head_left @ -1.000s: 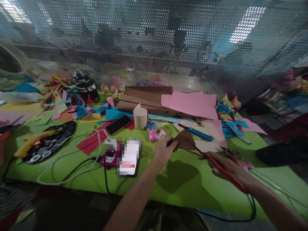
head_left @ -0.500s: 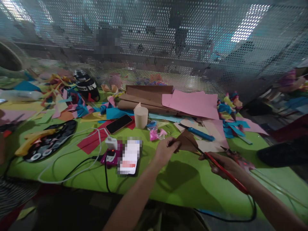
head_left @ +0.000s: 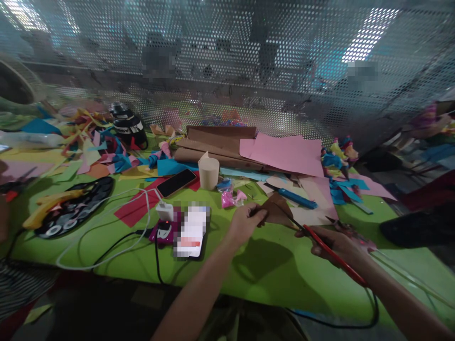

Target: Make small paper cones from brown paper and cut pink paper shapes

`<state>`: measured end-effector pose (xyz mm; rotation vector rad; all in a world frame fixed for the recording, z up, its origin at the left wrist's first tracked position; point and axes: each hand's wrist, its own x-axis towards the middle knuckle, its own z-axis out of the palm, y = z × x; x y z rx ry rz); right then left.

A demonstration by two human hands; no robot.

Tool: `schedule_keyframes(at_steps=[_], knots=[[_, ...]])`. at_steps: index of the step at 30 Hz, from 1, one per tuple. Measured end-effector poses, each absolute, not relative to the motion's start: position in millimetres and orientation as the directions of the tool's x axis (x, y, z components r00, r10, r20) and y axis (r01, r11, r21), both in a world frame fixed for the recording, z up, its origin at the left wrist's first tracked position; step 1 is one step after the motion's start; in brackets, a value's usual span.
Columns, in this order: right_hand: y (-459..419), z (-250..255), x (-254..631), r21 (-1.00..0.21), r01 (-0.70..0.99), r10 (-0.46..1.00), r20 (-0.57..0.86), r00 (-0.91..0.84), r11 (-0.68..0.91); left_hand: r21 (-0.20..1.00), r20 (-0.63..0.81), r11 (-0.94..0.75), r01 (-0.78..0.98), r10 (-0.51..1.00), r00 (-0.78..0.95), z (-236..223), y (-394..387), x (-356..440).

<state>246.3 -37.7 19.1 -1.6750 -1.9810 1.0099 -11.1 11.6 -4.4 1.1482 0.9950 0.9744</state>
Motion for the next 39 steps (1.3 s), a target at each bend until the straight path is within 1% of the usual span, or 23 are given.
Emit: schedule_keyframes(at_steps=[3, 6, 10, 17, 24, 31, 35, 39], knots=[[-38, 19, 248, -0.703, 0.708, 0.951, -0.168, -0.258, 0.068, 0.987, -0.108, 0.135, -0.084, 0.957, 0.27, -5, 12, -11], [-40, 19, 251, -0.672, 0.729, 0.937, -0.161, -0.31, 0.125, 0.992, -0.09, 0.111, -0.064, 0.958, 0.272, -7, 13, -11], [-43, 19, 253, -0.658, 0.732, 0.922, -0.152, -0.357, 0.175, 0.996, -0.059, 0.077, -0.045, 0.945, 0.323, -12, 14, -9], [-40, 17, 248, -0.704, 0.692, 0.918, -0.153, -0.366, 0.159, 0.992, -0.073, 0.105, -0.069, 0.928, 0.367, -13, 13, -8], [-37, 13, 248, -0.729, 0.677, 0.934, -0.166, -0.318, 0.101, 0.99, -0.088, 0.122, -0.07, 0.928, 0.363, -13, 13, -9], [-38, 15, 248, -0.715, 0.693, 0.94, -0.167, -0.297, 0.092, 0.987, -0.085, 0.129, -0.092, 0.92, 0.382, -14, 13, -8], [-38, 17, 248, -0.684, 0.724, 0.947, -0.167, -0.275, 0.09, 0.989, -0.104, 0.137, -0.062, 0.918, 0.382, -15, 12, -8], [-38, 19, 246, -0.691, 0.718, 0.951, -0.159, -0.266, 0.085, 0.989, -0.105, 0.136, -0.054, 0.919, 0.38, -15, 13, -9]])
